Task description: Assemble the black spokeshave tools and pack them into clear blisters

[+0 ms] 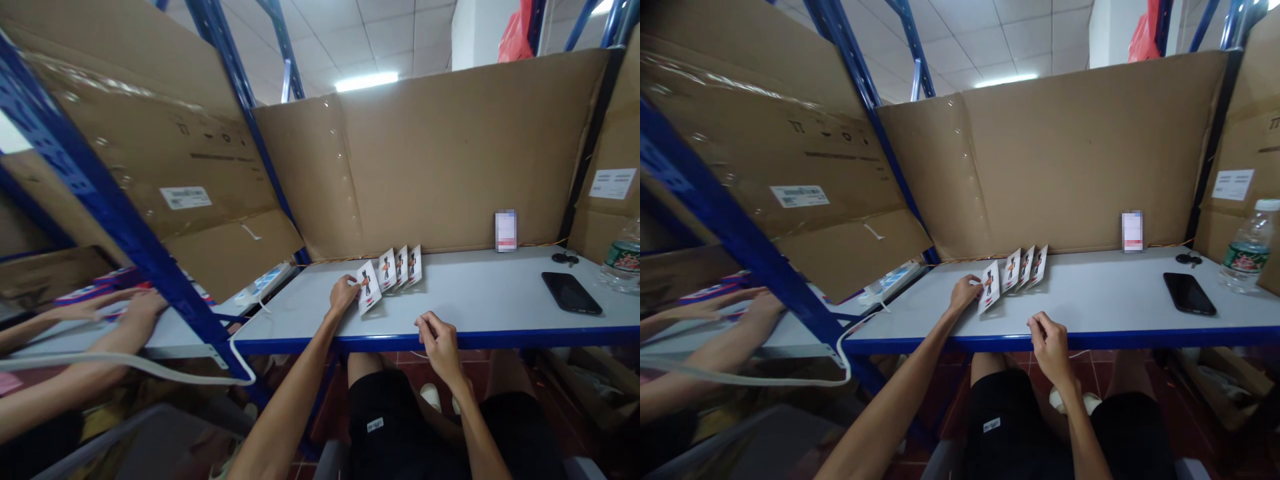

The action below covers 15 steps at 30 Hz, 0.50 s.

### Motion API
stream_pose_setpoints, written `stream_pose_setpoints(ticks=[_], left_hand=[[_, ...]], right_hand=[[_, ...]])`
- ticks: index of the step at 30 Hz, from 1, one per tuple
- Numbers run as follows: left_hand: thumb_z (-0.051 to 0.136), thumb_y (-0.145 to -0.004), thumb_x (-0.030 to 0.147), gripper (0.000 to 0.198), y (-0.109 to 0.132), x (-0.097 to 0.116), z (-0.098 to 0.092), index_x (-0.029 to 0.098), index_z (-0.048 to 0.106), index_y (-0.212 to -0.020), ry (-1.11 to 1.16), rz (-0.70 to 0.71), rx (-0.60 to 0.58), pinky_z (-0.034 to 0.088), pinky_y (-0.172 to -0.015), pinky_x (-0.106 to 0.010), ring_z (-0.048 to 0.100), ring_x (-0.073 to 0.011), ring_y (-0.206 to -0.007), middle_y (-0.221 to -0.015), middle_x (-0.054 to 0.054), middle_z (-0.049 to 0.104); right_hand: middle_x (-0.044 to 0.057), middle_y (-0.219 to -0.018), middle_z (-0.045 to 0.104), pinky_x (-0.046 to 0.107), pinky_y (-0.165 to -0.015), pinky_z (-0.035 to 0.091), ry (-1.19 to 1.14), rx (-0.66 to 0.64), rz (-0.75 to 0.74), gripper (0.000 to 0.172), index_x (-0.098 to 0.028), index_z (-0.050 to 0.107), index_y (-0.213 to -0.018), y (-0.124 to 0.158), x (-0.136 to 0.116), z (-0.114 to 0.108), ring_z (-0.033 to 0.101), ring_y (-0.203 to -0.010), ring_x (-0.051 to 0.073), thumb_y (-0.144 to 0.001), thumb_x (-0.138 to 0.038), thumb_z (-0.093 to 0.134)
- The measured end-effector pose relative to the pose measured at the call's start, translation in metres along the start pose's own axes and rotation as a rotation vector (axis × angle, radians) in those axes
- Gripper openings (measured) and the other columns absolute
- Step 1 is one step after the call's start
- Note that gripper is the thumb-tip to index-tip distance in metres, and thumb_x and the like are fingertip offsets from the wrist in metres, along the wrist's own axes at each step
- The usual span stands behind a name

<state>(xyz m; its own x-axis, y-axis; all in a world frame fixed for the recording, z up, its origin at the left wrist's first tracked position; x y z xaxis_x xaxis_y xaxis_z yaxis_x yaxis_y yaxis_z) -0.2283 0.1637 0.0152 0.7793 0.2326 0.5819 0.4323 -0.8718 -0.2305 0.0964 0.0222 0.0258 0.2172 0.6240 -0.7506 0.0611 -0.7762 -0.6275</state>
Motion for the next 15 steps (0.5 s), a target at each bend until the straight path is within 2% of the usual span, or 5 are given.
stream_pose_setpoints(ticks=[15], left_hand=[[0.067,-0.087,0.041,0.025,0.011,0.017,-0.006,0.022,0.070,-0.102,-0.044,0.060,0.008,0.046,-0.078,-0.030,0.071,-0.0258,-0.095,-0.094,-0.010,0.077]], right_hand=[[-0.005,-0.054,0.051,0.024,-0.057,0.038,0.032,-0.008,0.018,0.036,-0.022,0.060,-0.077,0.002,0.002,0.004,0.051,-0.050,0.013,-0.102,-0.043,0.044]])
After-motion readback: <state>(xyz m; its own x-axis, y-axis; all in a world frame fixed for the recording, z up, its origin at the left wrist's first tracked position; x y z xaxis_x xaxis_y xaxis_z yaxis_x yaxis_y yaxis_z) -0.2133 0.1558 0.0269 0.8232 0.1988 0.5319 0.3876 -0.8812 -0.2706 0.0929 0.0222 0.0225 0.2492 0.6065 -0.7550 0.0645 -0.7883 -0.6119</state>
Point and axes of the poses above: each hand's wrist, its own y-axis away from the middle knuckle, its own z-axis out of the palm, x = y × z, the point moved 9 cm from there along -y, towards the middle knuckle
